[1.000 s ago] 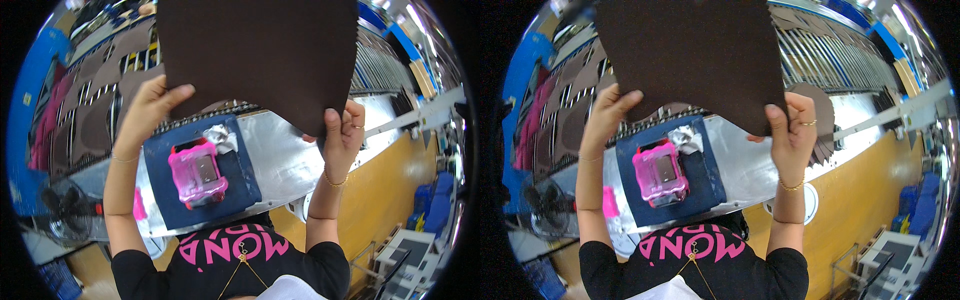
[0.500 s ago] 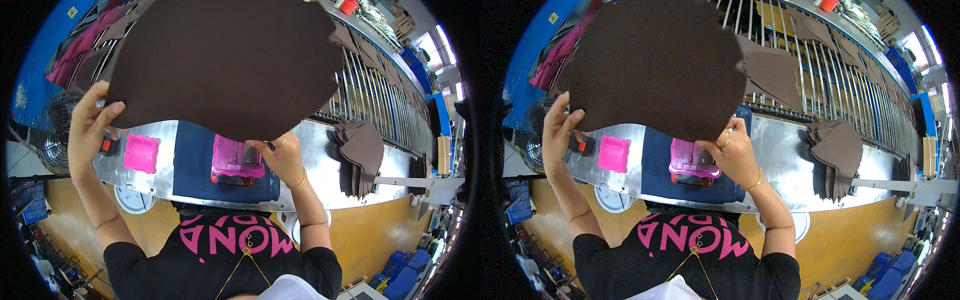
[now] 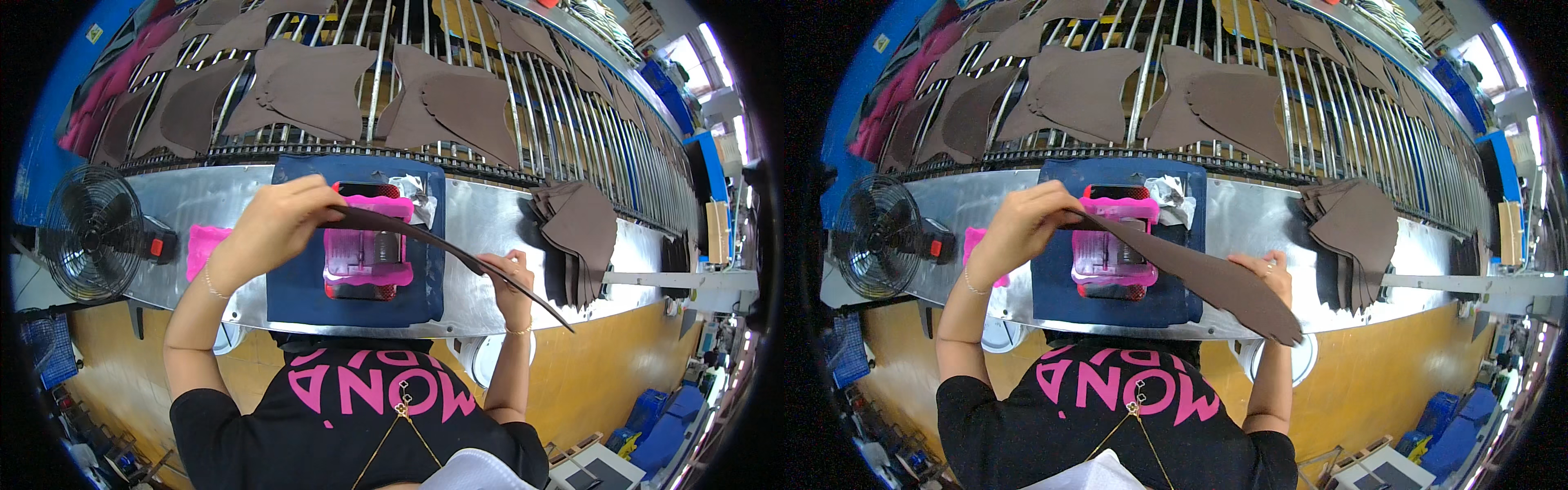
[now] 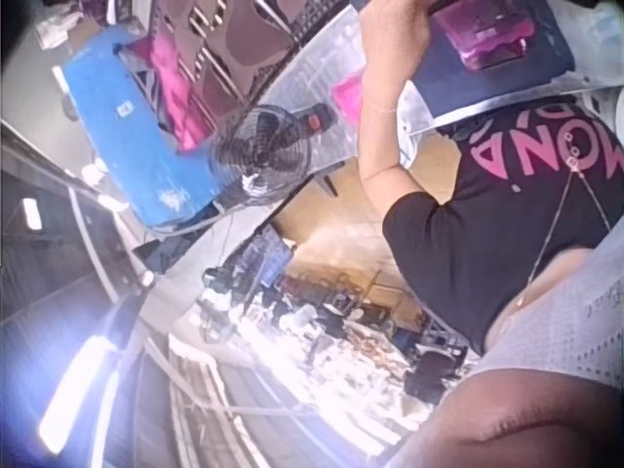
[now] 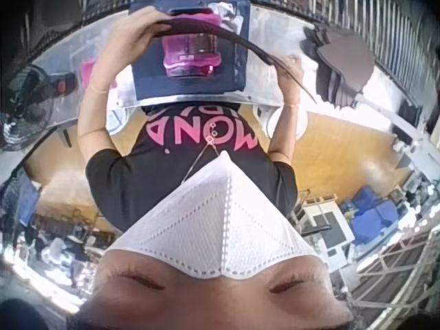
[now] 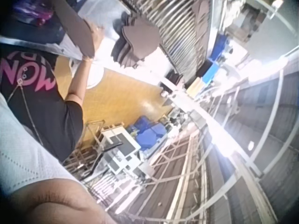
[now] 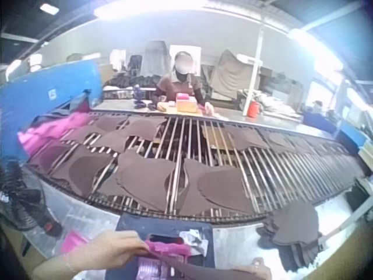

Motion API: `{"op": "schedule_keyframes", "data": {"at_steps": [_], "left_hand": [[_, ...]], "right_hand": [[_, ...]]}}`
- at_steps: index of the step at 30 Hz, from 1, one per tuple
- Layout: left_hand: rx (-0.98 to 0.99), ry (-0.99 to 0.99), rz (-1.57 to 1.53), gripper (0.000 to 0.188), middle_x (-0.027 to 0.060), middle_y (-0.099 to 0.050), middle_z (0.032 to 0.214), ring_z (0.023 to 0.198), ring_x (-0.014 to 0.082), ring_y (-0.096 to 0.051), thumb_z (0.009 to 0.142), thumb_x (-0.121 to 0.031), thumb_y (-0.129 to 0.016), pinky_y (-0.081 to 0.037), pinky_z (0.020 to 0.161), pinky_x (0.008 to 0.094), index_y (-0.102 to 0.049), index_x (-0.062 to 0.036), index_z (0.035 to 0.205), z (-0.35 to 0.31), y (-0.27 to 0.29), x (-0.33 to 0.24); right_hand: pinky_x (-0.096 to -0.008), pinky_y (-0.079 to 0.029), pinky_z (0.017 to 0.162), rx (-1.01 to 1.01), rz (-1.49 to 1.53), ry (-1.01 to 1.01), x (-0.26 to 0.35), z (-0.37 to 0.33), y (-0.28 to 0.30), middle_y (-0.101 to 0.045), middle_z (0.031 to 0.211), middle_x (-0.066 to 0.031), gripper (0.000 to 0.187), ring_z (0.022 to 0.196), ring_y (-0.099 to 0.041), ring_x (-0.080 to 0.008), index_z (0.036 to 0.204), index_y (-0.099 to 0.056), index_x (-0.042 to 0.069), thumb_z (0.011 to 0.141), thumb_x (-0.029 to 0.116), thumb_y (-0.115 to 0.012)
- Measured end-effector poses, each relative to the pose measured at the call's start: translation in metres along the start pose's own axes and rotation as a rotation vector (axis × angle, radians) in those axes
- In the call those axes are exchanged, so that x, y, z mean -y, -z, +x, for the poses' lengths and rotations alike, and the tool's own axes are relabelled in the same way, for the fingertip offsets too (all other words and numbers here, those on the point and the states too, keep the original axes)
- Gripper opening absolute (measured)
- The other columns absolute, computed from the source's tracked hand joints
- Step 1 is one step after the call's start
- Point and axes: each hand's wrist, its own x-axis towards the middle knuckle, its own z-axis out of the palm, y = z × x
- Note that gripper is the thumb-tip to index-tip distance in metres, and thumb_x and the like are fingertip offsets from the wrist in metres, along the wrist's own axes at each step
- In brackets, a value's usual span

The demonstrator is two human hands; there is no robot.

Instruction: The person repeatedly picks up brown fabric pieces from a conveyor belt, wipes them with a cloth, and places them back on the belt. The person also briefly touches their face during the task.

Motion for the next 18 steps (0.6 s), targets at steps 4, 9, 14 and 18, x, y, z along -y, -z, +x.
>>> {"op": "schedule_keyframes", "data": {"at_steps": [4,9,14,18], "left_hand": [[0.094,-0.193,0.029,0.009,0.0051,-0.058,0.080,0.076,0.0275,-0.059,0.078,-0.007,-0.066,-0.049,0.063,0.0368,-0.062,-0.0083,0.086,0.033,-0.027,-0.012],[0.226,-0.353,-0.079,0.011,0.0054,-0.061,0.082,0.081,0.0255,-0.058,0.079,-0.016,-0.068,-0.048,0.065,0.0362,-0.066,-0.0078,0.087,0.069,-0.073,-0.016],[0.108,-0.090,-0.410,0.024,0.0079,-0.066,0.086,0.076,0.0195,-0.062,0.082,-0.012,-0.069,-0.048,0.071,0.0298,-0.066,-0.0028,0.104,0.108,-0.038,-0.030],[0.008,0.099,-0.451,0.024,-0.0032,-0.052,0.075,0.066,0.0036,-0.044,0.084,-0.007,-0.066,-0.036,0.058,0.0193,-0.066,-0.0041,0.108,0.099,-0.016,-0.020]], "right_hand": [[-0.0244,-0.044,0.067,-0.145,0.238,-0.251,-0.021,-0.042,0.039,-0.066,0.078,-0.0066,0.007,0.066,-0.056,-0.0125,0.088,-0.067,-0.003,0.081,-0.001,-0.067],[-0.0205,-0.032,0.059,-0.217,0.501,-0.490,-0.047,-0.082,0.104,-0.051,0.071,0.0043,0.019,0.067,-0.041,-0.0046,0.071,-0.055,0.003,0.088,0.003,-0.065],[-0.0199,-0.044,0.055,-0.516,0.864,-0.633,-0.049,-0.058,0.101,-0.064,0.090,-0.0046,0.033,0.071,-0.056,-0.0066,0.123,-0.051,-0.001,0.091,0.002,-0.057],[-0.0219,-0.049,0.061,-0.630,1.147,-0.567,-0.087,0.006,0.074,-0.060,0.109,-0.0057,0.045,0.084,-0.058,-0.0105,0.136,-0.042,0.006,0.092,-0.001,-0.052]]}}
